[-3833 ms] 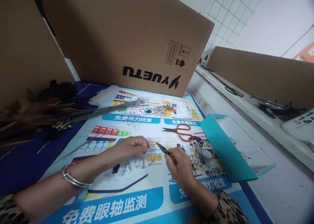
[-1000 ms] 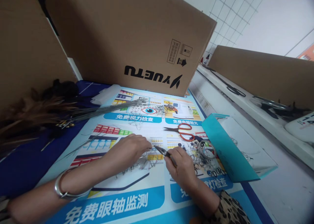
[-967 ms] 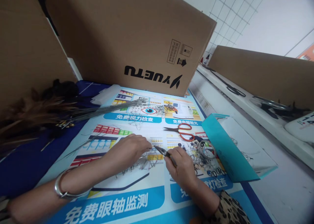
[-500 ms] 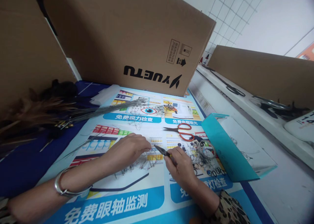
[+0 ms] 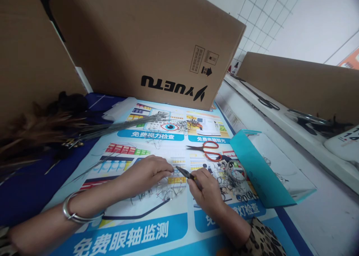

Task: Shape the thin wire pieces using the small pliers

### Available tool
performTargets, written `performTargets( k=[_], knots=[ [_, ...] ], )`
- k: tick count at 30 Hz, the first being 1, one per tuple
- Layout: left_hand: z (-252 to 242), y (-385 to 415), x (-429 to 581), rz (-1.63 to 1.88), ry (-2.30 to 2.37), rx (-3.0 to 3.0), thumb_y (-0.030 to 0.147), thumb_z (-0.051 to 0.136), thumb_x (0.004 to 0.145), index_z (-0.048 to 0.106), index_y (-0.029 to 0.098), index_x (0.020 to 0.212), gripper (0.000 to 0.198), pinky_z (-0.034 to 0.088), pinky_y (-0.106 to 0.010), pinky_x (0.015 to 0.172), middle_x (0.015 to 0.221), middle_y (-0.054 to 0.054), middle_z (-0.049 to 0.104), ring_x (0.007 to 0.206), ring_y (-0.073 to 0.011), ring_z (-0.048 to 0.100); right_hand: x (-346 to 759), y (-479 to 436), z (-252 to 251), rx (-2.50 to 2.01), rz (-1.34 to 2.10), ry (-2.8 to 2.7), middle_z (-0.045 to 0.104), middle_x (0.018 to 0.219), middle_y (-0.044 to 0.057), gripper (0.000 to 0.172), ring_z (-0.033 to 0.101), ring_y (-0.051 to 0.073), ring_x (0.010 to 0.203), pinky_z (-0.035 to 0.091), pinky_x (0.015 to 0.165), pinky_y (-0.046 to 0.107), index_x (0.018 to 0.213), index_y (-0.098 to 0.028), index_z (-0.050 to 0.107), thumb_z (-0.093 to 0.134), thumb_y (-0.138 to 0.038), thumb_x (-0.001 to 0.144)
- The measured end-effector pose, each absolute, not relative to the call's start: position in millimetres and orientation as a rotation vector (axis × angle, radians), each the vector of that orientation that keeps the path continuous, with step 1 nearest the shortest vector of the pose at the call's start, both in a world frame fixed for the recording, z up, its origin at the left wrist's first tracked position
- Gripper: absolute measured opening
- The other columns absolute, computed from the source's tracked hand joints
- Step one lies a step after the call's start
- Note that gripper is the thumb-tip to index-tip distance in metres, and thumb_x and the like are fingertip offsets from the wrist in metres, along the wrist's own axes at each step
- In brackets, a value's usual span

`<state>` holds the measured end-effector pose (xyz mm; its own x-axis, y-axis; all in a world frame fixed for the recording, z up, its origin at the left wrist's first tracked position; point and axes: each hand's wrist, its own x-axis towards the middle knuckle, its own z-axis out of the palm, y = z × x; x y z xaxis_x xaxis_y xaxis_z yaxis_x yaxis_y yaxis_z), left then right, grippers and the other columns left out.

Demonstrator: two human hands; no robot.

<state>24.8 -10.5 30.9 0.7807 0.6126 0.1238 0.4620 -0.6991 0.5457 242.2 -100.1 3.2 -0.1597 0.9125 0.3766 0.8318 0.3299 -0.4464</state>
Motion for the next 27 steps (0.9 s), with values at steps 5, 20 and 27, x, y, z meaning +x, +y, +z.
performTargets(
  k=[5,20,27],
  knots=[
    [29.2,-8.6,25.4,0.42,0.809,2.334,0.031,0.045,0.086,0.068,0.023,0.09,0.025,0.042,-0.026,0.077,0.09,-0.002,0.069,0.083,-0.0176,0.06,241.2,-101.3,5.0,-1.526,0.176,-2.016,0.057,0.086,0.007,0.014,0.053,0.017,0.08,0.044,0.071,0.027,0.092,-0.017,0.056,0.047,-0.026,0.086],
    [27.4,-13.0,27.8,0.38,0.931,1.986,0.029,0.045,0.077,0.061,0.02,0.073,0.018,0.038,-0.02,0.057,0.068,0.003,0.059,0.063,-0.0131,0.052,239.8,-102.5,5.5,-1.509,0.18,-2.019,0.057,0.085,0.007,0.014,0.054,0.018,0.079,0.044,0.069,0.028,0.092,-0.017,0.056,0.048,-0.026,0.085],
    [26.0,-12.9,29.1,0.342,0.939,1.955,0.029,0.044,0.076,0.062,0.02,0.079,0.02,0.036,-0.02,0.054,0.067,0.003,0.058,0.06,-0.0127,0.05,239.3,-102.3,5.5,-1.494,0.162,-2.013,0.058,0.085,0.007,0.013,0.054,0.017,0.078,0.045,0.069,0.028,0.091,-0.018,0.057,0.048,-0.024,0.084]
  ],
)
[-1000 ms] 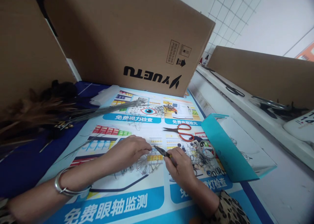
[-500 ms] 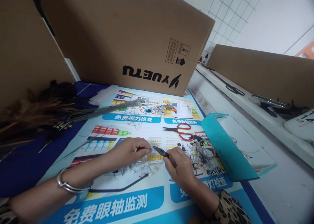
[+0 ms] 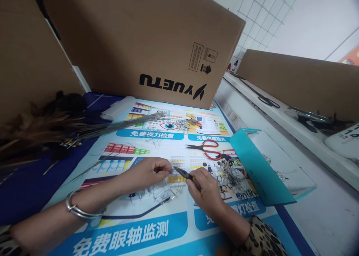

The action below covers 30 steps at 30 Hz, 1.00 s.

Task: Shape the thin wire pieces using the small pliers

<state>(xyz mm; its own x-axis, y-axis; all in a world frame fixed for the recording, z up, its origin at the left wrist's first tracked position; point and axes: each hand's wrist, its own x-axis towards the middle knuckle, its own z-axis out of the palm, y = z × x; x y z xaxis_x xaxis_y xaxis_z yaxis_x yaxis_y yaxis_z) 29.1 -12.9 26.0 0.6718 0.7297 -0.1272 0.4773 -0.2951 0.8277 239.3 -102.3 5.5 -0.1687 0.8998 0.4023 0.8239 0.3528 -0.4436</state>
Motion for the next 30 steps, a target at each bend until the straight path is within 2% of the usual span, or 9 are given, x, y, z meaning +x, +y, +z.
performTargets(
  k=[4,15,22,25,30],
  knots=[
    [26.0,-12.9,29.1,0.341,0.948,1.96,0.03,0.045,0.075,0.064,0.021,0.08,0.022,0.038,-0.019,0.055,0.071,0.002,0.061,0.063,-0.0138,0.053,239.4,-102.1,6.2,-1.507,0.168,-2.015,0.058,0.085,0.007,0.013,0.054,0.017,0.078,0.045,0.069,0.027,0.091,-0.018,0.057,0.049,-0.025,0.084],
    [28.7,-12.0,29.6,0.322,0.927,1.835,0.038,0.047,0.074,0.066,0.019,0.077,0.027,0.035,-0.018,0.048,0.065,0.002,0.058,0.057,-0.012,0.048,237.4,-102.2,5.9,-1.503,0.245,-1.989,0.057,0.084,0.006,0.011,0.053,0.017,0.079,0.044,0.069,0.027,0.089,-0.018,0.056,0.047,-0.024,0.085],
    [21.3,-11.8,28.8,0.343,0.922,1.803,0.033,0.046,0.075,0.062,0.018,0.077,0.022,0.033,-0.018,0.049,0.062,0.004,0.05,0.055,-0.0104,0.043,236.8,-102.1,4.7,-1.515,0.278,-1.997,0.057,0.084,0.006,0.011,0.053,0.017,0.079,0.044,0.069,0.027,0.089,-0.019,0.056,0.048,-0.024,0.084],
    [25.1,-11.4,28.2,0.339,0.93,1.829,0.032,0.046,0.075,0.06,0.018,0.074,0.02,0.034,-0.018,0.051,0.062,0.004,0.05,0.057,-0.0112,0.045,238.2,-102.2,4.5,-1.51,0.296,-2.002,0.057,0.085,0.006,0.011,0.054,0.017,0.078,0.044,0.069,0.027,0.09,-0.019,0.056,0.049,-0.024,0.083],
    [35.9,-10.4,26.4,0.339,0.917,1.909,0.031,0.045,0.078,0.061,0.018,0.076,0.02,0.04,-0.021,0.062,0.072,0.001,0.058,0.069,-0.0147,0.052,240.8,-101.9,5.3,-1.463,0.316,-1.965,0.057,0.086,0.006,0.012,0.054,0.017,0.08,0.045,0.07,0.027,0.091,-0.019,0.056,0.049,-0.025,0.084]
  ],
)
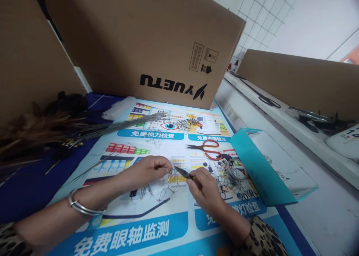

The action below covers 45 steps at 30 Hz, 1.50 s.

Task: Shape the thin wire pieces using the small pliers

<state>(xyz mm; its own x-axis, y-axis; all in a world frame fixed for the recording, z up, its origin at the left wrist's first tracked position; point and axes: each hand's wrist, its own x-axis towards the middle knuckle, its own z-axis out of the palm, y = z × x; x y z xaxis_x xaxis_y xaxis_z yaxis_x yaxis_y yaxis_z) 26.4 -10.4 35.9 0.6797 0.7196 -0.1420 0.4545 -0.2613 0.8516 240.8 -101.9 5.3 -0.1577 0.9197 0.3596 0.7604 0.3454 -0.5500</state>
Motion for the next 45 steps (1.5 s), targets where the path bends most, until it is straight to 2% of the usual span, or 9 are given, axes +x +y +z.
performTargets(
  k=[4,8,18,28,45],
  knots=[
    [37.5,-8.5,22.9,0.37,0.875,1.973,0.034,0.045,0.08,0.062,0.019,0.078,0.023,0.042,-0.024,0.072,0.079,0.0,0.062,0.075,-0.0162,0.055,243.7,-100.2,5.4,-1.459,0.335,-1.919,0.056,0.086,0.005,0.011,0.053,0.016,0.079,0.045,0.07,0.027,0.09,-0.019,0.055,0.047,-0.024,0.085],
    [39.8,-8.4,21.4,0.382,0.834,1.98,0.037,0.045,0.082,0.062,0.02,0.081,0.024,0.042,-0.025,0.075,0.084,-0.001,0.063,0.079,-0.0166,0.056,245.7,-98.3,5.3,-1.487,0.324,-1.931,0.056,0.085,0.005,0.01,0.053,0.016,0.078,0.045,0.07,0.027,0.089,-0.019,0.055,0.048,-0.024,0.084],
    [47.1,-12.6,22.5,0.345,0.776,2.011,0.032,0.041,0.085,0.06,0.019,0.082,0.023,0.04,-0.023,0.074,0.084,0.0,0.059,0.08,-0.015,0.054,244.9,-99.0,5.6,-1.367,0.322,-2.062,0.055,0.09,0.007,0.016,0.052,0.018,0.085,0.045,0.074,0.03,0.097,-0.018,0.054,0.048,-0.023,0.083],
    [42.9,-9.6,21.1,0.295,0.716,1.99,0.035,0.039,0.086,0.057,0.019,0.08,0.025,0.039,-0.023,0.072,0.082,0.0,0.056,0.078,-0.0152,0.051,247.3,-97.7,4.2,-1.309,0.349,-2.065,0.054,0.092,0.008,0.018,0.052,0.019,0.087,0.045,0.075,0.032,0.099,-0.018,0.054,0.05,-0.022,0.083],
    [37.1,-7.7,22.6,0.261,0.723,1.926,0.029,0.045,0.08,0.056,0.019,0.073,0.016,0.036,-0.021,0.065,0.075,0.001,0.053,0.071,-0.0137,0.048,246.6,-96.9,5.4,-1.345,0.3,-2.18,0.055,0.092,0.009,0.017,0.051,0.021,0.089,0.045,0.077,0.035,0.098,-0.018,0.056,0.051,-0.025,0.083]
  ],
)
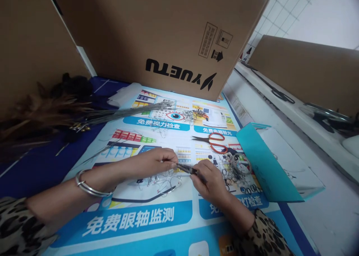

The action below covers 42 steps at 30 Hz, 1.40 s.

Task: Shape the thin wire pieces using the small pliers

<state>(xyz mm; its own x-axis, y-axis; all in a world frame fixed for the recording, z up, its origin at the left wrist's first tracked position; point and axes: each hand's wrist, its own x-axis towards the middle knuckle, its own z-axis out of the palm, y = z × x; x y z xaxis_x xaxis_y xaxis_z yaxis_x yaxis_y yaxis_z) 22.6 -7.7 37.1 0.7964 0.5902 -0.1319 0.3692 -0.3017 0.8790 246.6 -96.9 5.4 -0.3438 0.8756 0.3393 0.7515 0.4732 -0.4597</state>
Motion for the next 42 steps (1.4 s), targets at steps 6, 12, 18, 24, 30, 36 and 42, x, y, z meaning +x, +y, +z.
performTargets(
  k=[6,12,18,24,30,36,42],
  knots=[
    [38.3,-7.7,23.2,0.253,0.745,1.933,0.03,0.044,0.081,0.056,0.019,0.074,0.018,0.036,-0.021,0.063,0.073,0.002,0.052,0.069,-0.0134,0.047,246.1,-98.2,6.4,-1.374,0.211,-2.206,0.056,0.089,0.008,0.018,0.052,0.02,0.086,0.045,0.074,0.033,0.099,-0.019,0.056,0.052,-0.025,0.083],
    [37.3,-8.3,22.9,0.243,0.771,1.911,0.033,0.043,0.081,0.054,0.019,0.073,0.021,0.037,-0.021,0.064,0.073,0.001,0.052,0.071,-0.0143,0.047,243.5,-99.0,7.8,-1.396,0.171,-2.206,0.056,0.088,0.008,0.017,0.053,0.02,0.086,0.045,0.074,0.032,0.098,-0.018,0.057,0.051,-0.025,0.084],
    [34.9,-9.7,24.9,0.299,0.8,1.933,0.033,0.042,0.081,0.053,0.018,0.071,0.021,0.036,-0.021,0.064,0.072,0.002,0.051,0.069,-0.0135,0.047,242.0,-99.1,5.3,-1.393,0.23,-2.161,0.057,0.088,0.008,0.016,0.053,0.018,0.084,0.045,0.074,0.03,0.097,-0.018,0.057,0.049,-0.024,0.085],
    [34.1,-11.9,25.3,0.321,0.825,1.798,0.036,0.044,0.08,0.053,0.018,0.073,0.021,0.032,-0.02,0.056,0.065,0.004,0.045,0.061,-0.0115,0.04,243.4,-97.7,2.0,-1.36,0.295,-2.085,0.057,0.089,0.007,0.017,0.053,0.018,0.083,0.045,0.072,0.03,0.099,-0.018,0.055,0.049,-0.024,0.085],
    [36.2,-12.2,25.4,0.307,0.824,1.7,0.041,0.045,0.08,0.053,0.018,0.075,0.024,0.03,-0.019,0.052,0.063,0.004,0.043,0.057,-0.0108,0.037,241.3,-97.7,6.2,-1.373,0.369,-2.043,0.056,0.084,0.006,0.014,0.052,0.018,0.079,0.044,0.069,0.029,0.096,-0.019,0.054,0.047,-0.024,0.085],
    [36.5,-12.2,25.6,0.344,0.848,1.722,0.037,0.046,0.08,0.055,0.017,0.075,0.023,0.03,-0.02,0.053,0.065,0.004,0.045,0.059,-0.011,0.038,241.7,-97.7,6.5,-1.383,0.403,-2.05,0.055,0.086,0.006,0.013,0.052,0.018,0.08,0.043,0.068,0.029,0.096,-0.018,0.053,0.047,-0.023,0.085],
    [35.5,-12.6,26.1,0.352,0.85,1.685,0.038,0.048,0.079,0.056,0.017,0.075,0.022,0.029,-0.02,0.052,0.062,0.005,0.043,0.056,-0.0103,0.037,243.8,-97.3,4.9,-1.372,0.402,-2.057,0.054,0.088,0.007,0.013,0.052,0.018,0.084,0.044,0.071,0.031,0.095,-0.018,0.052,0.047,-0.024,0.085]
  ],
)
